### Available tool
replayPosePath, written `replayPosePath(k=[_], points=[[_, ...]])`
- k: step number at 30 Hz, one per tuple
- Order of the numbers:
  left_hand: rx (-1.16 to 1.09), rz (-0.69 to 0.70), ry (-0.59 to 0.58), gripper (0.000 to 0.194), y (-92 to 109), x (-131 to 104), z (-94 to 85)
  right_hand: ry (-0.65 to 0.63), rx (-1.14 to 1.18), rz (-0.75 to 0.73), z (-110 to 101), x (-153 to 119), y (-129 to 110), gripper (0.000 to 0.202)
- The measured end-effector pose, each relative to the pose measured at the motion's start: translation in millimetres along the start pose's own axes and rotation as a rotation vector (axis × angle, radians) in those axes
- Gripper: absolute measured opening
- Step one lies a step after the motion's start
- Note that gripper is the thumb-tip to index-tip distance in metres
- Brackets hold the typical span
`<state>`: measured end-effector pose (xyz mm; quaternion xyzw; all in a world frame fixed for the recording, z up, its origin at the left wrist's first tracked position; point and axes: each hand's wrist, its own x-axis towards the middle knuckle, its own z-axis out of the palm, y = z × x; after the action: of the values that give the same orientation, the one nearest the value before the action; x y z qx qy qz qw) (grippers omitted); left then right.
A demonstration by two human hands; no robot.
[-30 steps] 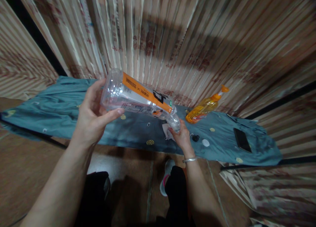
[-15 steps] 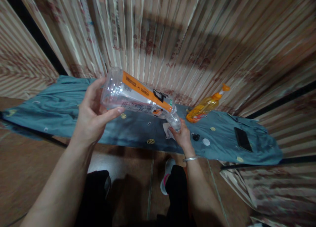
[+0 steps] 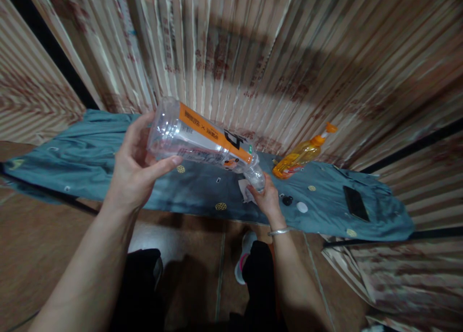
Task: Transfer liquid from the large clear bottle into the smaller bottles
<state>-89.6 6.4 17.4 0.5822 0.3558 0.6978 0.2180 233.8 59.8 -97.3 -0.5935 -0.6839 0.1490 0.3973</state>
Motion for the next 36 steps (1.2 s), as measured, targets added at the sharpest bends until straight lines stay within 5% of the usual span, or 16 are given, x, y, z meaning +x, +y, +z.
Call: replayPosePath(k=[36], points=[[0.008, 0.024, -0.010, 0.080, 2.4, -0.6, -1.4, 0.002, 0.007, -0.012, 1.0, 0.0, 1.4, 0.057]])
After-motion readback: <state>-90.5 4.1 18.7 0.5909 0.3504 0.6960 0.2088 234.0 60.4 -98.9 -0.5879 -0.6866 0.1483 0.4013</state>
